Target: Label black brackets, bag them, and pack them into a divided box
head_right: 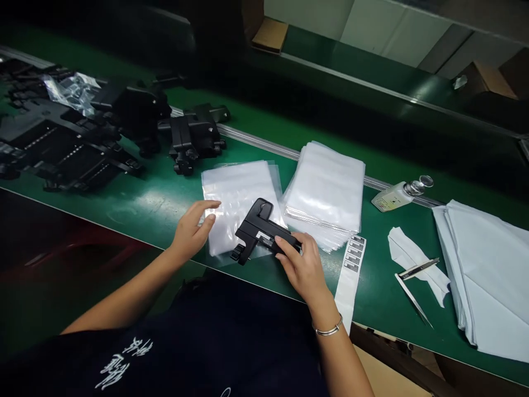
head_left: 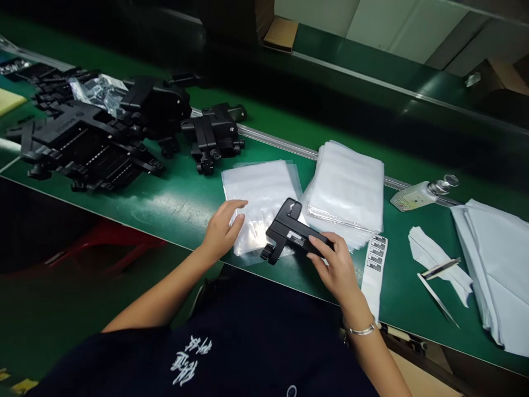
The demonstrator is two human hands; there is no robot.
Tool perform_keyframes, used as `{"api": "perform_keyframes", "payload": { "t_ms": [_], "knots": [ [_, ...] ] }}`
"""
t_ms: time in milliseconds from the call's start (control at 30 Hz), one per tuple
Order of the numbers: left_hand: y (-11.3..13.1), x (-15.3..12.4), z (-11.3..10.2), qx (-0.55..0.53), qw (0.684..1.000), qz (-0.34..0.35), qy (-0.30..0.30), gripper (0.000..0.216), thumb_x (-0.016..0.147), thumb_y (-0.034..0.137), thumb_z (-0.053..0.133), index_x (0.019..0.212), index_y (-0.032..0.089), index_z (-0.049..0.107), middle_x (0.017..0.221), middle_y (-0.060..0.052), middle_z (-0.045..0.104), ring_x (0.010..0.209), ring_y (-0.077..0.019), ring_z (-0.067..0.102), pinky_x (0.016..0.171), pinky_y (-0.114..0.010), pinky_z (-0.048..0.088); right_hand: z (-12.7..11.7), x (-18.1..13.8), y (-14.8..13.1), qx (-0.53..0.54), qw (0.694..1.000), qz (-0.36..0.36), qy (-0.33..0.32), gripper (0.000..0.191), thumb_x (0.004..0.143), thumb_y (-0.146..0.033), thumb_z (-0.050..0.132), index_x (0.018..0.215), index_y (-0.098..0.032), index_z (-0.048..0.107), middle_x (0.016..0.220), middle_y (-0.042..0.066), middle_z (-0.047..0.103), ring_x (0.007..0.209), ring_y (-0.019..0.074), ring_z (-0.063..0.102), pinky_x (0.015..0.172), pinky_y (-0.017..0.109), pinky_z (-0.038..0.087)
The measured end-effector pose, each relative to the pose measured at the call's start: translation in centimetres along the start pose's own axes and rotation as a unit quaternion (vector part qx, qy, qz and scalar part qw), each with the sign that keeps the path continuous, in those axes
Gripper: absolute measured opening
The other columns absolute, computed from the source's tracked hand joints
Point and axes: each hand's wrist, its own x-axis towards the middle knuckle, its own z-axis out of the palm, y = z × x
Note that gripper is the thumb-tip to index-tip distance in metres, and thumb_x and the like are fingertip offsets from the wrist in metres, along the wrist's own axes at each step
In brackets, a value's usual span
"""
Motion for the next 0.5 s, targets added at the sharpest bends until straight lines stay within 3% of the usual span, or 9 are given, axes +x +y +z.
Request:
{"api": "perform_keyframes", "payload": {
  "t_ms": [33, 100, 167, 233, 300, 500],
  "knots": [
    [0.3, -0.4, 0.7, 0.003, 0.999, 0.002, -0.039, 0.039, 0.098, 0.025, 0.033, 0.129, 0.018, 0.056, 0.127, -0.010, 0.064, 0.120, -0.0218, 0.058, 0.100, -0.039, 0.049, -0.6, -0.2, -0.3, -0.011, 1.000, 0.000, 0.029, 0.062, 0.092, -0.017, 0.059, 0.147, -0.039, 0.039, 0.114, 0.010, 0.053, 0.104, 0.0255, 0.057, 0.082, 0.044, 0.055],
    [1.3, -1.6, 2.5, 0.026, 0.981, 0.074, -0.175, 0.039, 0.096, 0.027, 0.041, 0.132, 0.018, 0.054, 0.135, -0.011, 0.060, 0.126, -0.0250, 0.055, 0.106, -0.042, 0.045, -1.8, -0.3, -0.6, -0.029, 0.997, 0.000, 0.073, 0.065, 0.091, -0.015, 0.059, 0.147, -0.041, 0.038, 0.114, 0.010, 0.050, 0.105, 0.0252, 0.056, 0.083, 0.044, 0.054],
    [2.4, -3.0, 4.1, 0.053, 0.934, 0.181, -0.303, 0.052, 0.093, 0.035, 0.052, 0.141, 0.017, 0.045, 0.143, -0.013, 0.054, 0.131, -0.0294, 0.051, 0.111, -0.047, 0.039, -2.9, -0.5, -0.8, -0.050, 0.994, -0.008, 0.096, 0.065, 0.091, -0.014, 0.059, 0.146, -0.042, 0.040, 0.114, 0.009, 0.049, 0.106, 0.0255, 0.055, 0.085, 0.046, 0.054],
    [3.5, -4.1, 5.1, 0.068, 0.885, 0.272, -0.372, 0.067, 0.091, 0.041, 0.057, 0.149, 0.016, 0.034, 0.149, -0.015, 0.048, 0.135, -0.0303, 0.048, 0.114, -0.048, 0.034, -3.9, -0.9, -0.9, -0.069, 0.992, -0.012, 0.107, 0.066, 0.090, -0.013, 0.060, 0.146, -0.041, 0.040, 0.115, 0.009, 0.049, 0.108, 0.0259, 0.055, 0.087, 0.047, 0.054],
    [4.2, -4.7, 5.5, 0.075, 0.858, 0.318, -0.397, 0.069, 0.094, 0.043, 0.054, 0.152, 0.017, 0.027, 0.152, -0.014, 0.043, 0.138, -0.0282, 0.045, 0.115, -0.046, 0.031, -4.7, -1.6, -1.1, -0.082, 0.990, -0.008, 0.117, 0.065, 0.090, -0.013, 0.060, 0.146, -0.039, 0.041, 0.115, 0.010, 0.048, 0.108, 0.0258, 0.055, 0.087, 0.046, 0.054],
    [6.1, -3.6, 7.5, 0.072, 0.845, 0.343, -0.404, 0.072, 0.093, 0.044, 0.053, 0.154, 0.020, 0.023, 0.156, -0.013, 0.038, 0.139, -0.0282, 0.043, 0.109, -0.040, 0.039, -6.3, -4.0, -1.3, -0.095, 0.986, 0.036, 0.133, 0.050, 0.090, -0.014, 0.059, 0.135, -0.036, 0.056, 0.117, 0.009, 0.048, 0.108, 0.0246, 0.055, 0.086, 0.043, 0.055]
  ]
}}
